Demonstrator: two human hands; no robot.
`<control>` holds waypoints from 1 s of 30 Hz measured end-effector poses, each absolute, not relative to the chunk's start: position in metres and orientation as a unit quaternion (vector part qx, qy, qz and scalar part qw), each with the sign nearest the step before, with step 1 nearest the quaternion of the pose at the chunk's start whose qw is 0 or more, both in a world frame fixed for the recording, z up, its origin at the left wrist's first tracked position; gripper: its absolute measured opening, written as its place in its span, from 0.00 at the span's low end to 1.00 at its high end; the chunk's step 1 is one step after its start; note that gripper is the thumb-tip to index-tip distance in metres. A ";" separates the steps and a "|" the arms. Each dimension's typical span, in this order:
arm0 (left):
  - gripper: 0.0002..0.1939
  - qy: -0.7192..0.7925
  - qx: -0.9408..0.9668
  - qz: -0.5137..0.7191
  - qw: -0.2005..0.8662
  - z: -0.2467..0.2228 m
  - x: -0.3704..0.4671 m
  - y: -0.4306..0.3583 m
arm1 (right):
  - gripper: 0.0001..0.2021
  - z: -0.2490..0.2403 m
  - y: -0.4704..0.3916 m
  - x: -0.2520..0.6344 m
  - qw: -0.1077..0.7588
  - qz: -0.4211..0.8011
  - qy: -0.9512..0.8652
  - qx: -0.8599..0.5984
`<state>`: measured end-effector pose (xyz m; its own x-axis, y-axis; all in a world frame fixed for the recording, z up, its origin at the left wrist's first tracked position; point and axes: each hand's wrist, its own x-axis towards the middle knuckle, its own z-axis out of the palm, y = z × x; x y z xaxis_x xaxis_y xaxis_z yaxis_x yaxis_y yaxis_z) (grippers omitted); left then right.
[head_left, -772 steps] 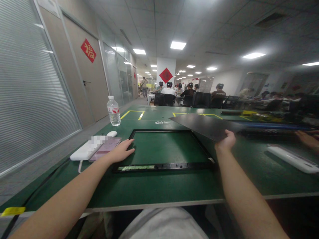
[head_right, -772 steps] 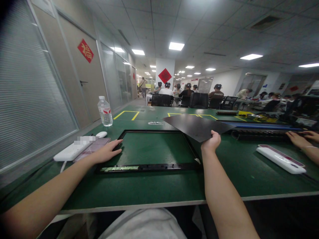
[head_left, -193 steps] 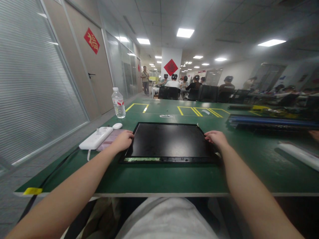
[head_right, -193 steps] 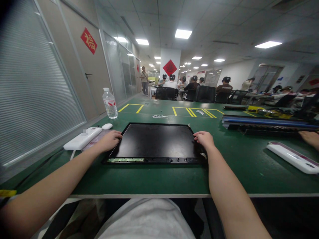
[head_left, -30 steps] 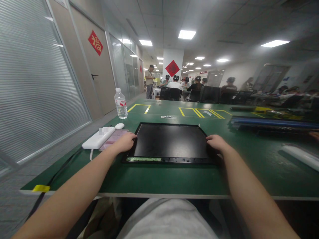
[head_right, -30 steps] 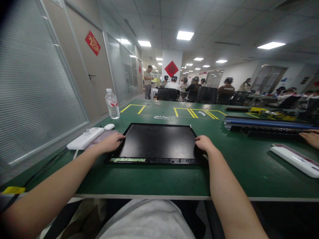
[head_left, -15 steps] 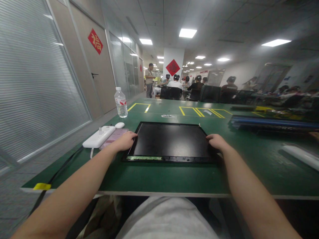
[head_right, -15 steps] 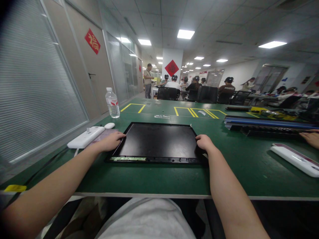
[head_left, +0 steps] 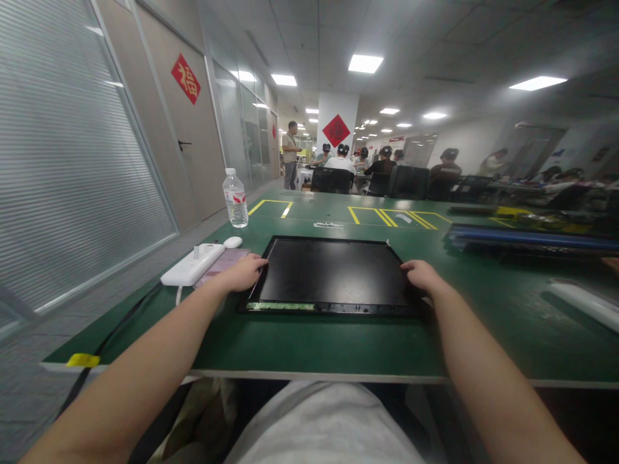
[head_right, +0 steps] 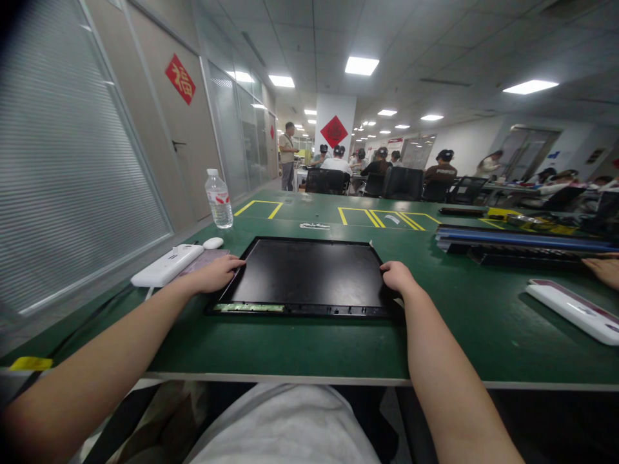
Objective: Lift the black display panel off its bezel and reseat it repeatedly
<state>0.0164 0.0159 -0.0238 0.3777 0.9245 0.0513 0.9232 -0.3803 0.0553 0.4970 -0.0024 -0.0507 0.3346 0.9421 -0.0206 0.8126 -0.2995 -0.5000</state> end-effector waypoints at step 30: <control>0.28 0.585 0.805 0.082 0.060 -0.024 0.022 0.011 | 0.22 -0.050 -0.005 0.494 0.267 0.169 -0.528 -0.788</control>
<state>0.0223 0.0110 -0.0242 0.3027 0.9511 0.0617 0.9316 -0.3090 0.1916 0.4943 -0.0049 -0.0495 0.3847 0.9229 0.0157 0.7418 -0.2989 -0.6003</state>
